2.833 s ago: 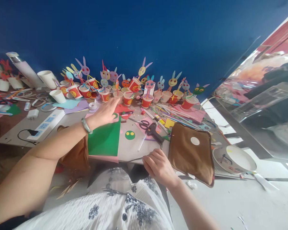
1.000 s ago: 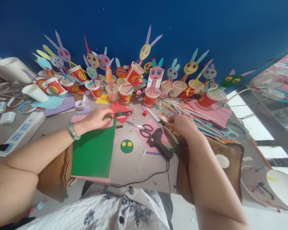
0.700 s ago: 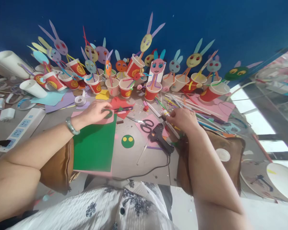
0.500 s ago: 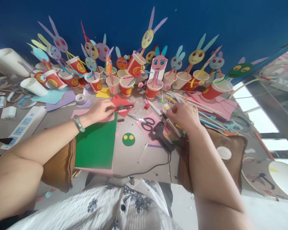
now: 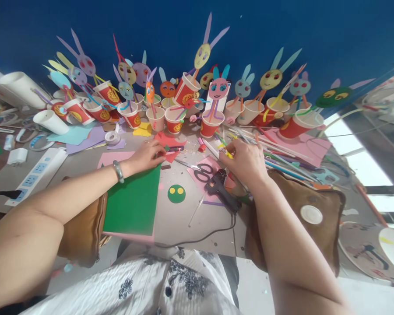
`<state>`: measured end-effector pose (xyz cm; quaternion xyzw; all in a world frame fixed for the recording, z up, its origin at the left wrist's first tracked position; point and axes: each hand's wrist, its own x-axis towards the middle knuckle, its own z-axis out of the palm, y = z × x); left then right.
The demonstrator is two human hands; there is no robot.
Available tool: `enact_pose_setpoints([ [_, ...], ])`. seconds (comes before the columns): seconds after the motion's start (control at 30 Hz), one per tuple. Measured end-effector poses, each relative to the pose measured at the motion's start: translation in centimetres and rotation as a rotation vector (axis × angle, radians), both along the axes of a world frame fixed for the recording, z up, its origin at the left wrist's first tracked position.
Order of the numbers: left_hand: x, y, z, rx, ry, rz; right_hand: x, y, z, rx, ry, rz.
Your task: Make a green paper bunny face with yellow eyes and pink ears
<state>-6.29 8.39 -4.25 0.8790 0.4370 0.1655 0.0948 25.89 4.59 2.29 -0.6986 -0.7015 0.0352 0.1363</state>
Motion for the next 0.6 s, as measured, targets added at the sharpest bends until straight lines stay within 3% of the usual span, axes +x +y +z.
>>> enact_pose_setpoints([
  [0.23,0.58,0.32,-0.39,0.003,-0.006,0.075,-0.76,-0.51,0.07,0.071,0.035,0.048],
  [0.6,0.68,0.51,-0.8,0.014,-0.086,0.076,-0.83,-0.84,-0.79,0.259,0.069,0.174],
])
